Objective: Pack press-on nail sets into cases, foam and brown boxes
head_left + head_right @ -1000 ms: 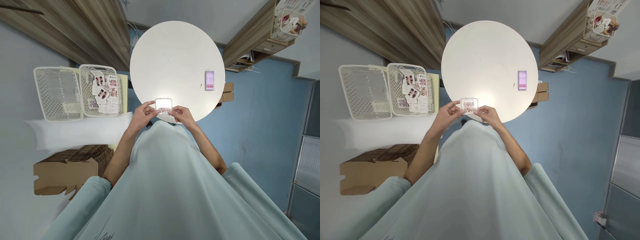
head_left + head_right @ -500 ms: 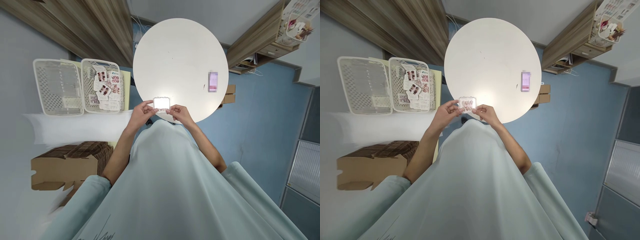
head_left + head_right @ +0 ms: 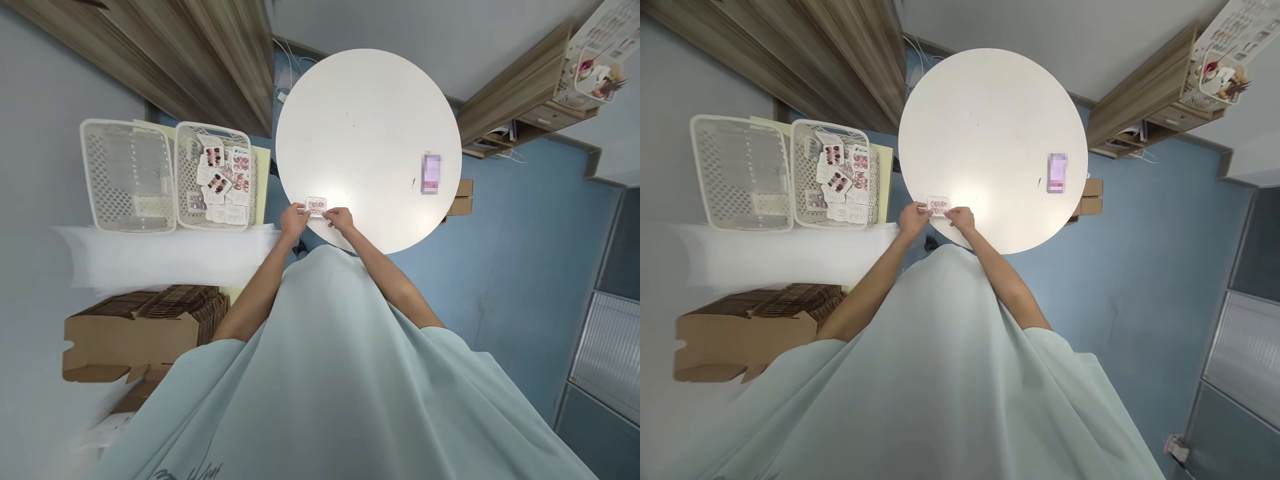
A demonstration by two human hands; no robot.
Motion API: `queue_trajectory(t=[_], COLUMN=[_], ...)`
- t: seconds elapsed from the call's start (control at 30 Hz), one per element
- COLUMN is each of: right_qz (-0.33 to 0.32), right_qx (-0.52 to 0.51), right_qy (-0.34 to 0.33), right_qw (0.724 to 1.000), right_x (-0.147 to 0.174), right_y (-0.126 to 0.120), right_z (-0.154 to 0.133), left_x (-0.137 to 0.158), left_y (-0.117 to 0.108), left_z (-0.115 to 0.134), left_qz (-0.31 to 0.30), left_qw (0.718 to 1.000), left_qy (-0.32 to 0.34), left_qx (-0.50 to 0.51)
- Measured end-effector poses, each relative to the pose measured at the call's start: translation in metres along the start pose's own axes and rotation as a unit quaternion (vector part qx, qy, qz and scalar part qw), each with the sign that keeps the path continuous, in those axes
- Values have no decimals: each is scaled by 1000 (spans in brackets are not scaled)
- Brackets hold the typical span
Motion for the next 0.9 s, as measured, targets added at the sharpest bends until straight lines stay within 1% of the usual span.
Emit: queue_trajectory(t=[0.1,0.2,0.4,0.5,0.6,0.7,0.83,0.9], right_qz=[15,27,36,36,32,37,63,56], right_qx=[54,92,133,148,165,192,244,275], right_qy=[31,50,68,66,53,9,-83,-124], right_qw=[998,994,988,986,984,981,964,952], right_x=[-10,-15,-26,-27,-22,-8,26,46], right_y=[9,13,14,12,11,9,12,22], right_z=[9,16,29,30,25,12,-15,-28], left_x=[-8,-10,-10,-8,-5,5,34,54], left_y=[15,28,46,48,41,28,-4,-24], left_z=[-16,-25,-28,-28,-27,-26,-32,-39], left_qz=[-15,-34,-65,-71,-55,-40,-3,25], left_qw=[1000,999,995,995,998,999,997,993], left_qy=[-7,-4,-2,-8,-6,7,23,30], left_qx=[-25,-34,-72,-63,-34,9,79,111])
Point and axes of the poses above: each hand's wrist, its own x-axis away from the middle knuckle, its own y-axis out of the palm, z = x × y, the point moved 10 cm from there along -x, towards the middle knuckle, and after that the axes turned 13 degrees about y, right-handed, at the moved point
